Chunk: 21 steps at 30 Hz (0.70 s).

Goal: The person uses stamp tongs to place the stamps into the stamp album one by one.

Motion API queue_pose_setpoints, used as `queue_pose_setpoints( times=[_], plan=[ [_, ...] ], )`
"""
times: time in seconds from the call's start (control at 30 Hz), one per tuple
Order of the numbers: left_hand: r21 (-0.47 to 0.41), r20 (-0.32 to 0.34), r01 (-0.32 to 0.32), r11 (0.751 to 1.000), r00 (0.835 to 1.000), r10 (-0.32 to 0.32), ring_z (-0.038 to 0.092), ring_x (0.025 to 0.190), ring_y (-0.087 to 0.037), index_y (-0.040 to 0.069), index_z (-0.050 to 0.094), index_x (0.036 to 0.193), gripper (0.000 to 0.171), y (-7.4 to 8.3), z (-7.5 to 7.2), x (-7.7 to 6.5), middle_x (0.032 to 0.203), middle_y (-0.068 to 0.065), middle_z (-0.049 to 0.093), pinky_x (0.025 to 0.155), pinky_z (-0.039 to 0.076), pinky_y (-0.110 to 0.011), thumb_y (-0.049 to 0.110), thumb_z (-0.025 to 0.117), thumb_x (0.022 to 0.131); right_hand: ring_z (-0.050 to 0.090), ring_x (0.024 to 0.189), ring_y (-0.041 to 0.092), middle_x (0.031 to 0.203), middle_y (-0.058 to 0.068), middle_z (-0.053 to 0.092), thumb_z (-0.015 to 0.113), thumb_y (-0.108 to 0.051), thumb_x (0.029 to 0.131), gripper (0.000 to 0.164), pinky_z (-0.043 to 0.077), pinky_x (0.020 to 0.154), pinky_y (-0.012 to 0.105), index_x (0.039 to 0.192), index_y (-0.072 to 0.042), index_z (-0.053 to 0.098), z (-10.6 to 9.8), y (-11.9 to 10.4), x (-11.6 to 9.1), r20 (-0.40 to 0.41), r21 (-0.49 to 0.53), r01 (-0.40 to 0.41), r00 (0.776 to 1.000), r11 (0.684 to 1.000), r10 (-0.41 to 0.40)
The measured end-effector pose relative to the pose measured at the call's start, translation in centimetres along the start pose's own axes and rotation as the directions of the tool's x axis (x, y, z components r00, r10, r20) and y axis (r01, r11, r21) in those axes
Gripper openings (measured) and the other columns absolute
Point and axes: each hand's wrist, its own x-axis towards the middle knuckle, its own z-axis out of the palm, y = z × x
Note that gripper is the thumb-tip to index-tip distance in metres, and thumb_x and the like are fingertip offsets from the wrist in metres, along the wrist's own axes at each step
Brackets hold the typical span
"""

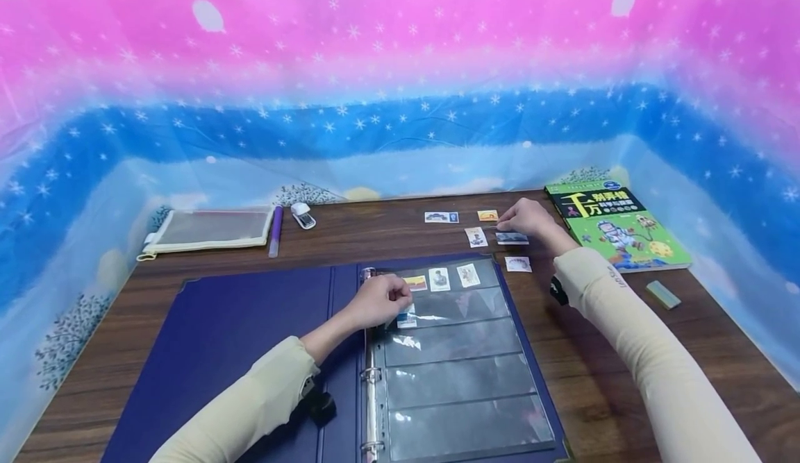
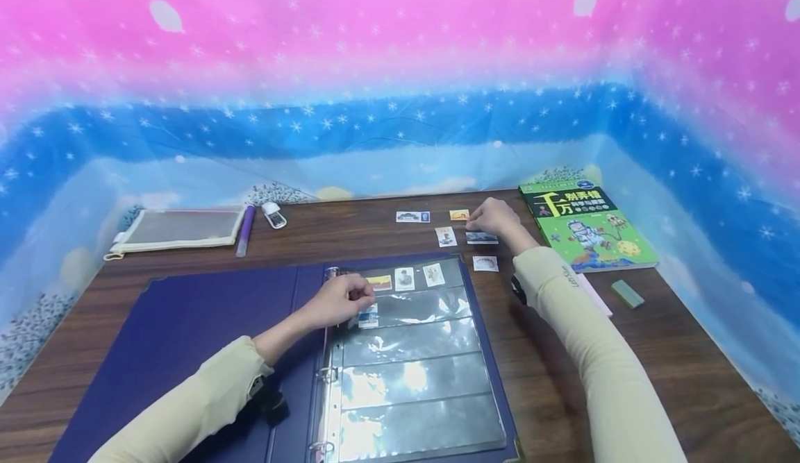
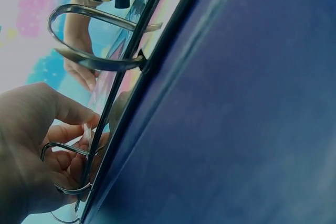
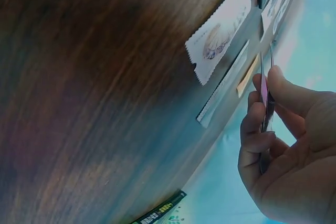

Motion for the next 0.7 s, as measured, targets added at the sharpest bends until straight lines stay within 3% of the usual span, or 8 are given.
queue_pose_setpoints(
  times=[0.53,0.7],
  plan=[
    [-0.008,0.006,-0.010,1.000,1.000,0.010,0.047,0.064,-0.006,0.011,0.067,0.077,0.010,-0.2,0.0,0.0,0.076,0.000,0.059,0.063,0.039,-0.019,0.012,0.060,0.085,0.057,0.111,0.034,0.116,0.020,0.065,0.062,-0.022,0.088,0.026,0.044,0.094,0.047,0.104,-0.004,0.071,0.6,0.1,1.0,0.065,0.113,-0.010,0.998,0.994,0.003],
    [-0.004,-0.004,-0.022,1.000,1.000,0.022,0.047,0.063,-0.006,0.010,0.067,0.077,0.009,-0.2,0.0,0.0,0.074,0.000,0.059,0.062,0.038,-0.019,0.011,0.061,0.084,0.058,0.088,0.024,0.105,0.016,0.069,0.064,-0.024,0.087,0.024,0.045,0.078,0.036,0.100,-0.005,0.072,0.8,-0.4,1.3,0.076,0.112,-0.017,0.997,0.994,0.008]
  ],
)
